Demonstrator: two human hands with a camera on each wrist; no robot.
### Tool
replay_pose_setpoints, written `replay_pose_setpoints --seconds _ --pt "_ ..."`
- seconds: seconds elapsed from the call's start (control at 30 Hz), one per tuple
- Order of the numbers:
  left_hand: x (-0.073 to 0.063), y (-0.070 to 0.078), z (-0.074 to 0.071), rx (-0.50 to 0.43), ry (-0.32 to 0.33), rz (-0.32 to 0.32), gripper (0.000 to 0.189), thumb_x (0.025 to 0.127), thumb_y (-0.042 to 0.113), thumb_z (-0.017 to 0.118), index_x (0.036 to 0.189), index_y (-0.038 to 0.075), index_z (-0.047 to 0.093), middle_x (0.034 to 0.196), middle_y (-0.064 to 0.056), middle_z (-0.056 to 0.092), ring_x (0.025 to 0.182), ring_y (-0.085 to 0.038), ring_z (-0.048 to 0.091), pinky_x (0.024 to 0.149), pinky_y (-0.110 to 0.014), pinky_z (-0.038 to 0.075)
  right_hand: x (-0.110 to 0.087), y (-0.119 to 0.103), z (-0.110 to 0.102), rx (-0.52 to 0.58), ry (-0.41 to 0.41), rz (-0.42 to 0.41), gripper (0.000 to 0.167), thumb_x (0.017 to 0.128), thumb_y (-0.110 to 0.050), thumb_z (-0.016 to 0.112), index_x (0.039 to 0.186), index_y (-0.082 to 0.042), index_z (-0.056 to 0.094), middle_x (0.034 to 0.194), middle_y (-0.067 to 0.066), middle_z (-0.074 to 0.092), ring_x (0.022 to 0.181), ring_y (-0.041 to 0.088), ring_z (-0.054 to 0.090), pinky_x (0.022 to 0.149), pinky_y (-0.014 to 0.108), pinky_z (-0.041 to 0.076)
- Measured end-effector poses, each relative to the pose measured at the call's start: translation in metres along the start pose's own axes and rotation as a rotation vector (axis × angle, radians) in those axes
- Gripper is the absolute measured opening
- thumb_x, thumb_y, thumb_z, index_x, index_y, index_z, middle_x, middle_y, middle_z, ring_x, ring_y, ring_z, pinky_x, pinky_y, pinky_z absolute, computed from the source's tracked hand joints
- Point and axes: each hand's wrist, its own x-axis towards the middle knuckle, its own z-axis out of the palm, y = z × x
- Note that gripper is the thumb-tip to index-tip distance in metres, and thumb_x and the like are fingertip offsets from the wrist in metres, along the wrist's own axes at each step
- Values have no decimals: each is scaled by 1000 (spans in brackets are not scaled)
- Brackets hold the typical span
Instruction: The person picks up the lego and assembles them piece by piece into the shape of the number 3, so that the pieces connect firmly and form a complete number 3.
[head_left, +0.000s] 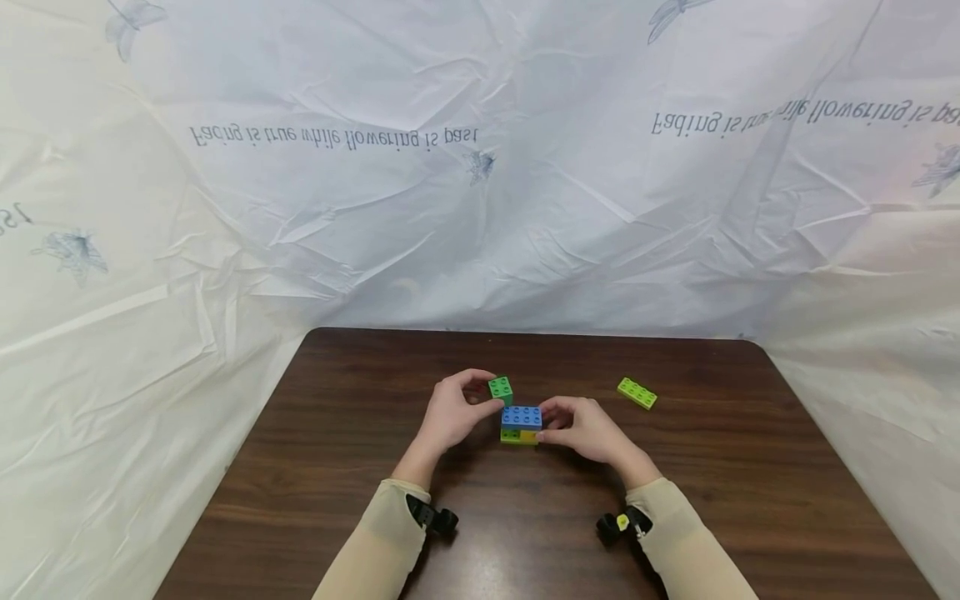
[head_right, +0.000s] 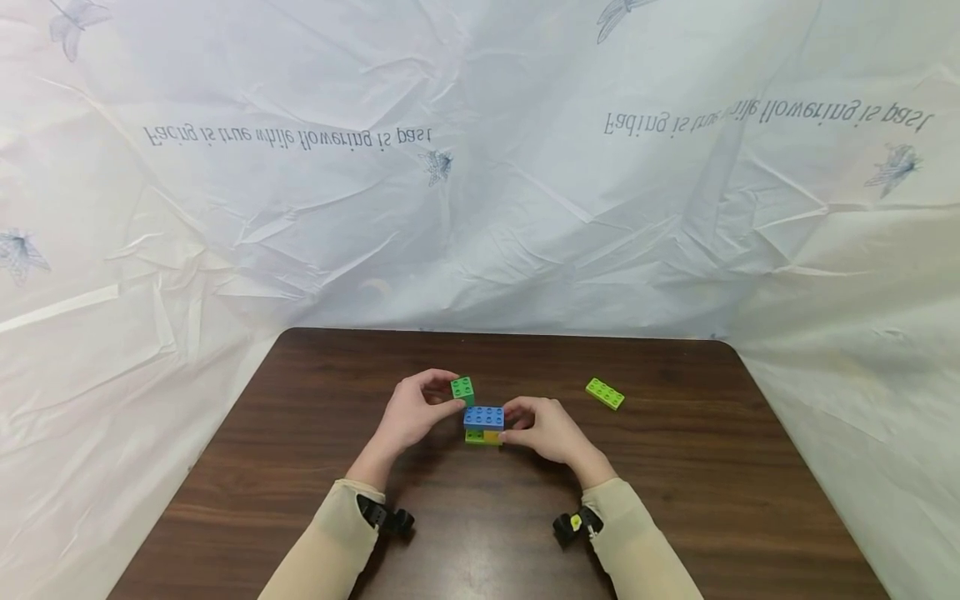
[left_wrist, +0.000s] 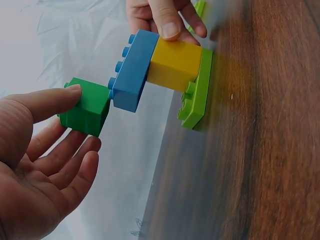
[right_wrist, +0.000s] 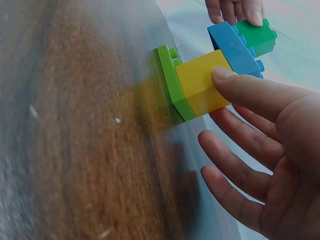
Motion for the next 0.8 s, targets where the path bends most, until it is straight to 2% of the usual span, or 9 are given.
replay_pose_setpoints --seconds 0.17,0.37,0.53,0.67,0.8 --pt "0 3 2 -14 -25 11 38 94 27 86 130 18 75 113 1 75 96 -16 70 87 -42 60 1 2 0 -6 3 -3 36 94 -30 86 124 -14 75 106 -2 76 92 14 71 81 34 59" --pt "-1 5 3 -36 -26 27 39 95 26 85 132 19 75 117 0 74 101 -16 71 89 -43 60 1 3 -1 -9 4 -2 35 94 -30 86 124 -14 75 106 -2 76 92 14 71 81 35 58" --pt "-2 6 5 -54 -37 48 41 96 24 85 134 15 74 120 -1 74 104 -16 72 91 -42 60 1 3 0 -7 5 1 35 94 -30 86 124 -14 75 106 -2 76 92 14 71 80 35 58" --pt "-2 8 8 -48 -54 68 41 96 23 85 134 12 74 120 -1 75 102 -15 73 88 -39 61 1 3 1 -7 3 3 35 94 -30 86 124 -15 75 105 -5 76 92 14 71 80 35 58" --pt "-4 10 11 -42 -75 77 37 96 23 85 131 15 75 119 0 76 99 -14 74 86 -36 61 1 3 1 -11 3 1 34 95 -30 86 123 -15 76 105 -5 76 92 14 71 79 35 58"
